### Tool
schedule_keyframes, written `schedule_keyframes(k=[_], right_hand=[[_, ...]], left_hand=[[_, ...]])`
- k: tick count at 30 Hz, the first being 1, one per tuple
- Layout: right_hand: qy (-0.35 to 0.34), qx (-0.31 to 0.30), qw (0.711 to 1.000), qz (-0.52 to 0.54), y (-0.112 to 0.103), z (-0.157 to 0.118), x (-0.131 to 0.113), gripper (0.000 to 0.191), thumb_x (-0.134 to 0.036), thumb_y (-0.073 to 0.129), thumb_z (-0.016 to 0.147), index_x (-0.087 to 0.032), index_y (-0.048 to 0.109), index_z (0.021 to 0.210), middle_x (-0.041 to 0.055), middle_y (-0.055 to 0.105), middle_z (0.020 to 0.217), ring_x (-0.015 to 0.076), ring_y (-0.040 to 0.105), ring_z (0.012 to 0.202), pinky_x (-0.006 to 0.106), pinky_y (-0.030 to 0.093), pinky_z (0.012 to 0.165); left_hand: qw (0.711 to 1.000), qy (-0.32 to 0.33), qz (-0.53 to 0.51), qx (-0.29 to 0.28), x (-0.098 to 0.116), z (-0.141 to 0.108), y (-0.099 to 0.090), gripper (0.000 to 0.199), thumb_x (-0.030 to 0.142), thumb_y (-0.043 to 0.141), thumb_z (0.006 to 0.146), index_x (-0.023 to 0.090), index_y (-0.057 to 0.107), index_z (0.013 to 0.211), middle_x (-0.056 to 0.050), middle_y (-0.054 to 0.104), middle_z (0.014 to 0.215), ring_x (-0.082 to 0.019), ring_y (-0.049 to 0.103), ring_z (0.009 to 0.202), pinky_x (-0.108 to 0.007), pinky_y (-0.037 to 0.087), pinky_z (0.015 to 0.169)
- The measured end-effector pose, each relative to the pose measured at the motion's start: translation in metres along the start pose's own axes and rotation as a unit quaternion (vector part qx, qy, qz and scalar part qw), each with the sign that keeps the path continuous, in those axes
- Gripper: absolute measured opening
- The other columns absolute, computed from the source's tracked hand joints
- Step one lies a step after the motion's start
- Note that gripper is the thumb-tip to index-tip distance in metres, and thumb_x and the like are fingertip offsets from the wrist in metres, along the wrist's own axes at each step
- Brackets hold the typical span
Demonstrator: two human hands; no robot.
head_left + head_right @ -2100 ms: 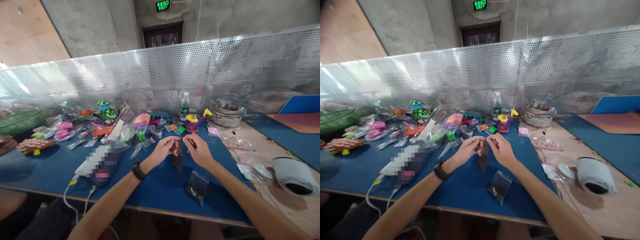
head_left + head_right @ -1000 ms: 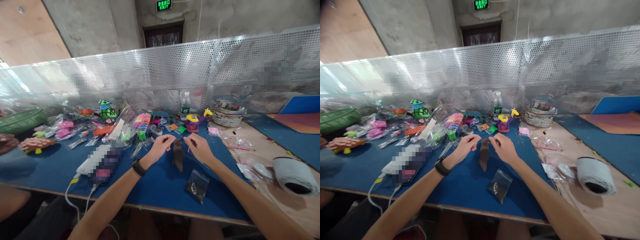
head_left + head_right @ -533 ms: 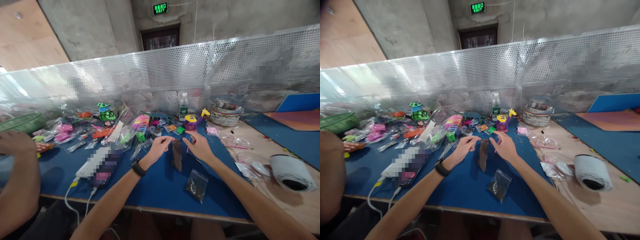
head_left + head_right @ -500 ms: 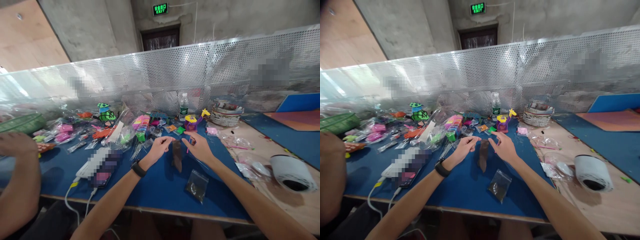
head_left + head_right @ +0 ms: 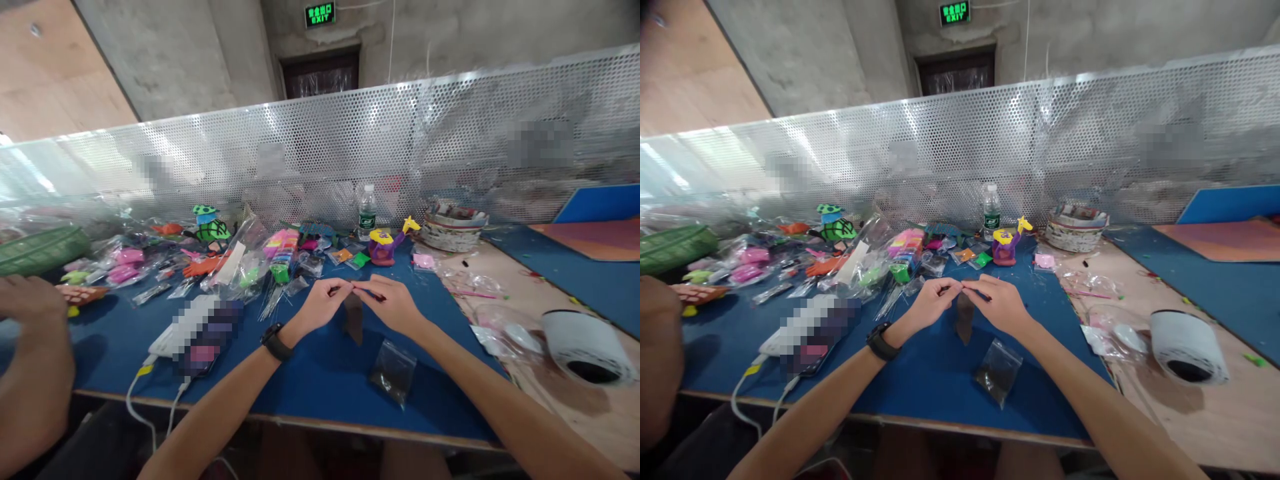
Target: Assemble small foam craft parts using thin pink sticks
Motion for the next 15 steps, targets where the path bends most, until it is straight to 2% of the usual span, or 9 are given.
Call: schedule_keyframes(k=[5,10,15], right_hand=[[0.032,0.001,0.999,0.013,-0.005,0.001,-0.001,0.027,-0.037,0.051,0.1,-0.02,0.071,0.094,0.0001,0.055,0.066,0.0127,0.05,0.056,0.026,0.037,0.055],[0.106,-0.017,0.993,0.049,-0.001,-0.001,0.015,0.026,-0.036,0.043,0.101,-0.021,0.057,0.086,-0.0021,0.053,0.063,0.0129,0.049,0.054,0.026,0.038,0.055],[0.125,0.0,0.991,0.055,-0.001,0.0,0.025,0.023,-0.038,0.053,0.098,-0.021,0.064,0.087,-0.0015,0.054,0.067,0.0134,0.053,0.057,0.026,0.041,0.057]], left_hand=[[1.0,0.018,0.02,0.014,0.005,-0.001,-0.002,0.042,0.052,0.057,0.092,0.013,0.07,0.087,-0.002,0.061,0.069,-0.01,0.047,0.058,-0.023,0.035,0.054],[0.998,0.006,0.042,0.053,0.0,0.002,-0.012,0.038,0.049,0.058,0.09,0.013,0.071,0.089,-0.001,0.059,0.068,-0.01,0.043,0.056,-0.023,0.032,0.053],[0.987,-0.017,0.104,0.118,-0.009,0.007,-0.031,0.033,0.046,0.068,0.082,0.013,0.071,0.079,0.002,0.052,0.059,-0.01,0.037,0.053,-0.025,0.028,0.053]])
Point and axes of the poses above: each hand's wrist, its own z-axis towards the middle knuckle, its own y-axis out of the palm, x = y × z, the point moved 8 cm from there along z, towards the middle knuckle
